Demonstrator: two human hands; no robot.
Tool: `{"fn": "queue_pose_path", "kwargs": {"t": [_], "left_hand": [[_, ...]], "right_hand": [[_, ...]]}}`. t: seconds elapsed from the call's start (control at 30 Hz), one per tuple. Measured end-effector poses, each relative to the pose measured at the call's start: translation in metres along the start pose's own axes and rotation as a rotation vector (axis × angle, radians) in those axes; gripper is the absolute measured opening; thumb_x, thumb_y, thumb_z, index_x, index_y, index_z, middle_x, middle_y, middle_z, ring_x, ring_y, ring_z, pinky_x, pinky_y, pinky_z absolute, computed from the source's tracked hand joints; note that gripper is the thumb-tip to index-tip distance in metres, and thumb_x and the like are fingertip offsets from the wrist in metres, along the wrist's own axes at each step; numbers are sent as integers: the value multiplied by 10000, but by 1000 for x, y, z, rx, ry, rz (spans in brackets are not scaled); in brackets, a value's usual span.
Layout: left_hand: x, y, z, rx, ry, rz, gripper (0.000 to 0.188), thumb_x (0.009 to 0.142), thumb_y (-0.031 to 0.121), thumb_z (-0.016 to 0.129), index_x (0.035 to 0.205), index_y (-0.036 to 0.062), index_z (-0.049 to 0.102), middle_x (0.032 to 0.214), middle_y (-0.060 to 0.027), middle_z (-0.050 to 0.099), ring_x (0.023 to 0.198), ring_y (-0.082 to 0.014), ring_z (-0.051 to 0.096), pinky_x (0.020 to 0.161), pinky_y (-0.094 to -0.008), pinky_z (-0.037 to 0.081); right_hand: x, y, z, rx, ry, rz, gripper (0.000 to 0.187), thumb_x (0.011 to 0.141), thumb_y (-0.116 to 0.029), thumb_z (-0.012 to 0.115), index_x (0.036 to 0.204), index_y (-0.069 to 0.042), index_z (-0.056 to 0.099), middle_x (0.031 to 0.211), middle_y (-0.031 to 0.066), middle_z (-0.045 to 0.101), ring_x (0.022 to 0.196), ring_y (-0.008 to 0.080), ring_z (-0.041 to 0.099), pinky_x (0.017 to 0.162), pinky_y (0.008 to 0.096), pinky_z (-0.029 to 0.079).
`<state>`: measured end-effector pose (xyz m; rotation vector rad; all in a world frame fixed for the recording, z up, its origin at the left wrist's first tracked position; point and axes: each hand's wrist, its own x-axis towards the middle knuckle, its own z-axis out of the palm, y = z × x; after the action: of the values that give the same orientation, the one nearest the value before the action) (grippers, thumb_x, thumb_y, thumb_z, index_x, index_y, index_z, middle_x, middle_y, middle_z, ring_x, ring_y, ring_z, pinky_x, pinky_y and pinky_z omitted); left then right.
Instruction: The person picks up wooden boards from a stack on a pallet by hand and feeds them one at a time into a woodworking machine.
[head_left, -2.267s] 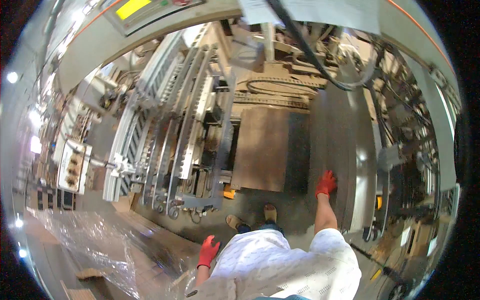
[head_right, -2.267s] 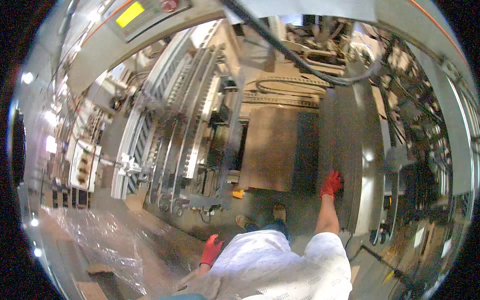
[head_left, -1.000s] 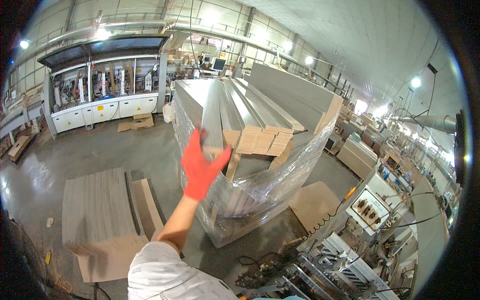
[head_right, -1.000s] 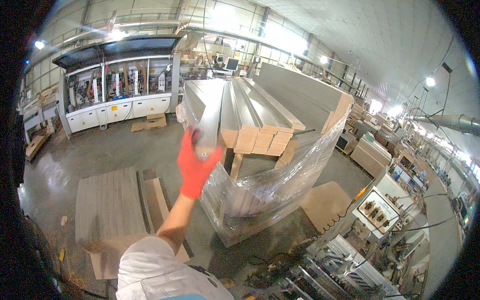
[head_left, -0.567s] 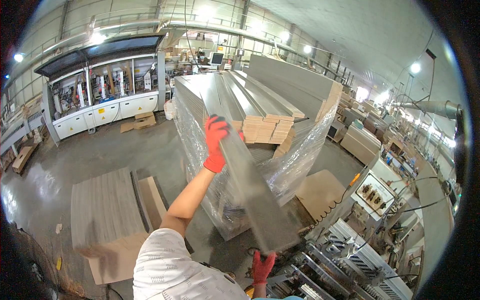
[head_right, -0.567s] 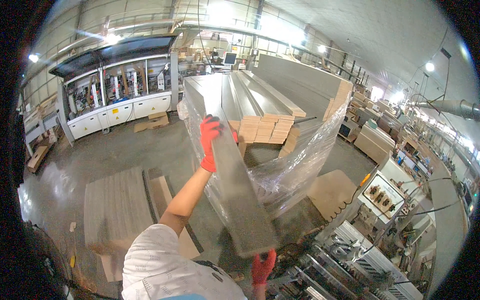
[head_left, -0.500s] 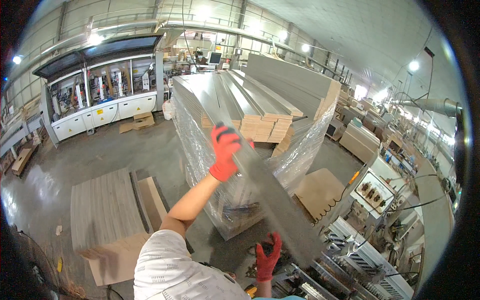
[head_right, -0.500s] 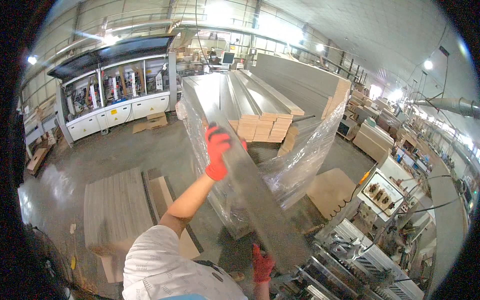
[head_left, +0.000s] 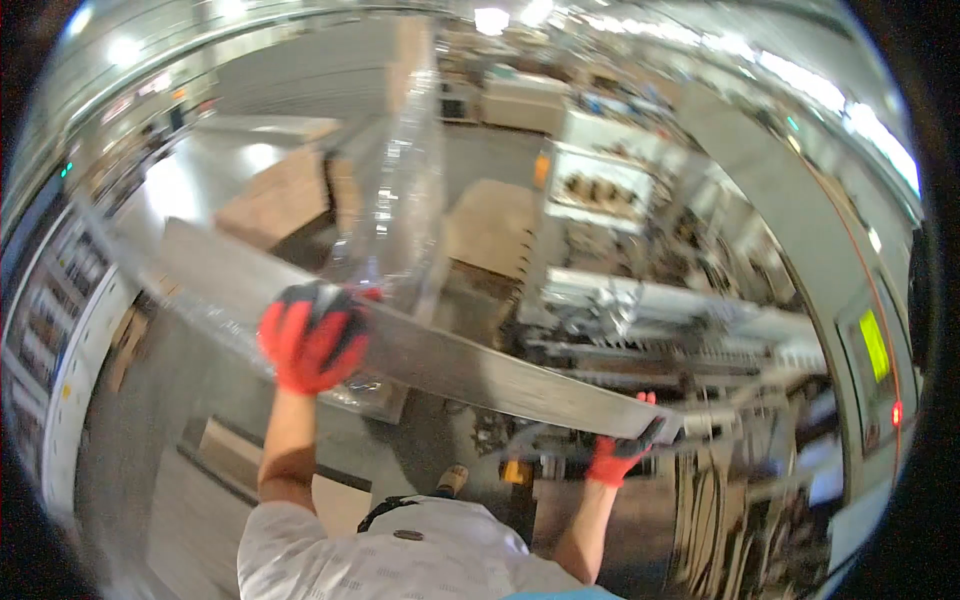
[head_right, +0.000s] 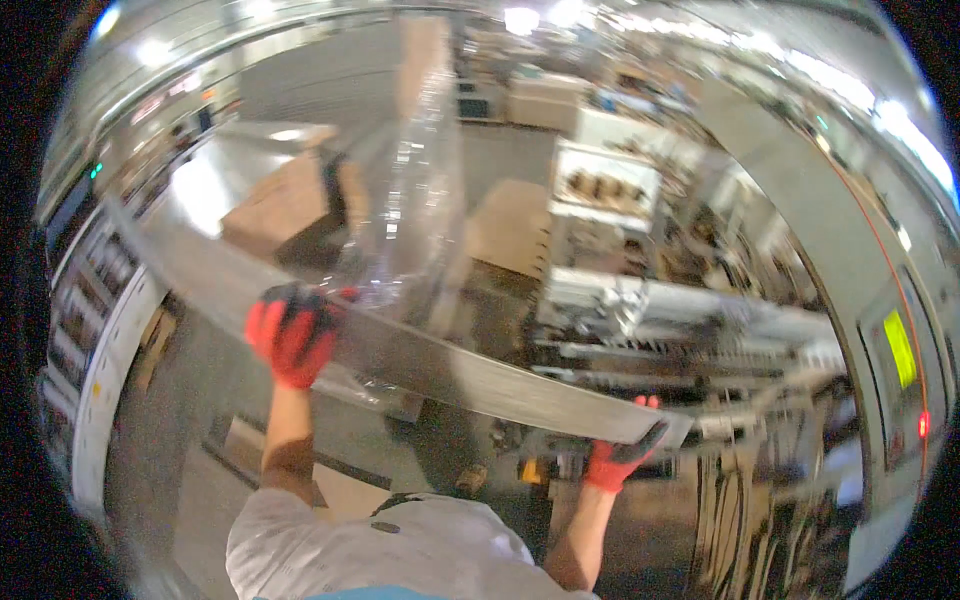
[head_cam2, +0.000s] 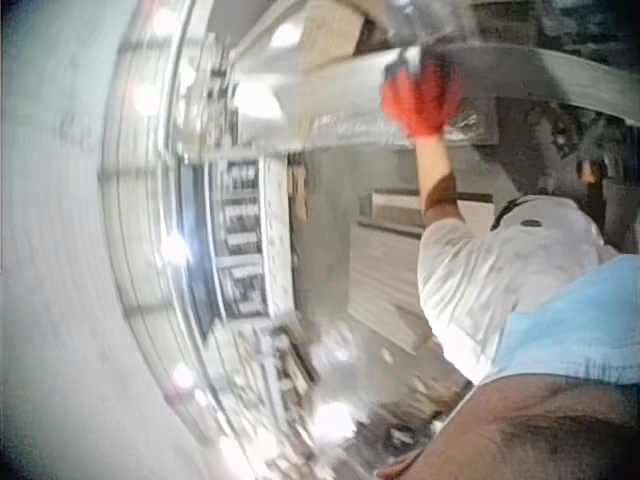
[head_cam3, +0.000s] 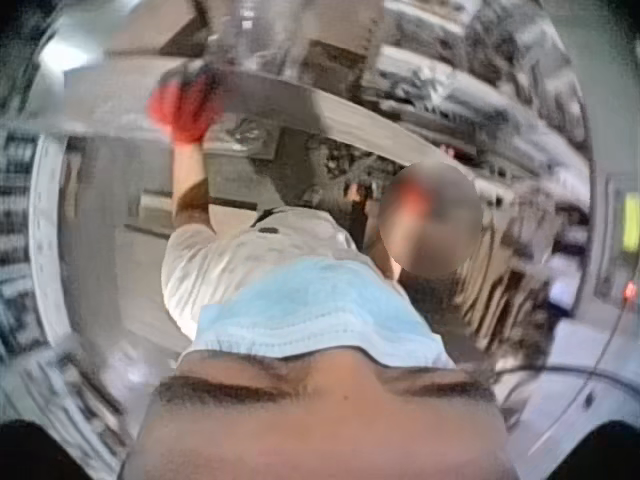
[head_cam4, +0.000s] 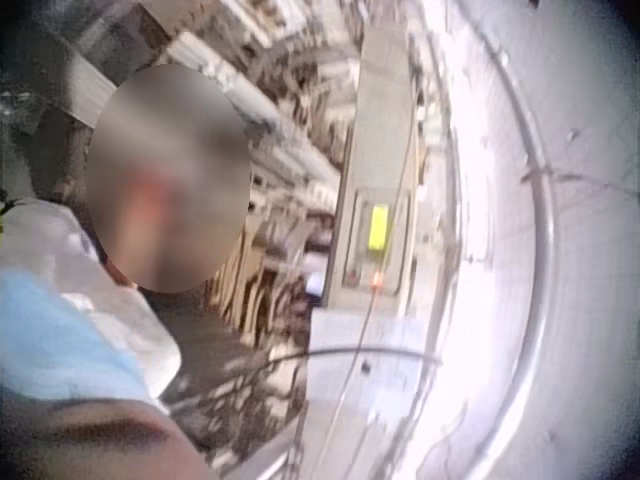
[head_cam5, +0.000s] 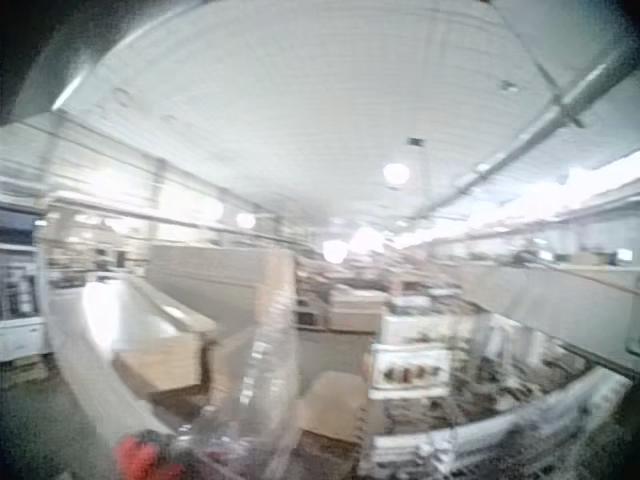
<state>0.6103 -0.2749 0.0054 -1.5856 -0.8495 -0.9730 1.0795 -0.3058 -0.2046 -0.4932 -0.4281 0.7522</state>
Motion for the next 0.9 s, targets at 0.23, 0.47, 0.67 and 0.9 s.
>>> {"fn": "queue_pose_path", "kwargs": {"t": [0.23, 0.47, 0.67, 0.9], "left_hand": [[-47, 80, 73, -255, -691, 17, 778, 581, 430, 862, 1260, 154, 600, 1258, -74, 585, 1222, -292, 511, 1059, -569, 338], [-197, 124, 186, -557, -994, -182, 828, 589, 634, 847, 1163, 103, 576, 1118, -95, 621, 1137, -311, 562, 1065, -581, 316], [-232, 126, 267, -623, -911, -281, 873, 602, 673, 814, 1210, 94, 576, 1130, -113, 649, 1120, -329, 576, 1052, -555, 320], [-234, 112, 305, -588, -902, -230, 769, 618, 640, 814, 1174, 140, 634, 1079, -107, 640, 1053, -333, 585, 976, -534, 365]], "right_hand": [[63, -29, -108, 35, 634, 179, 635, 1006, -600, 468, 1426, -125, 515, 1415, 68, 551, 1243, 278, 541, 1082, 483, 417], [111, 79, -109, -933, 623, 88, 434, 903, -258, 727, 1209, 6, 568, 1139, 127, 656, 979, 246, 614, 872, 399, 499], [179, 167, -136, -1003, 603, 40, 439, 826, -171, 716, 1176, 16, 527, 1078, 197, 668, 937, 313, 640, 858, 412, 504], [190, 189, -100, -1547, 278, 65, 477, 771, -263, 692, 1130, 8, 531, 998, 283, 627, 931, 482, 615, 814, 508, 499]]}}
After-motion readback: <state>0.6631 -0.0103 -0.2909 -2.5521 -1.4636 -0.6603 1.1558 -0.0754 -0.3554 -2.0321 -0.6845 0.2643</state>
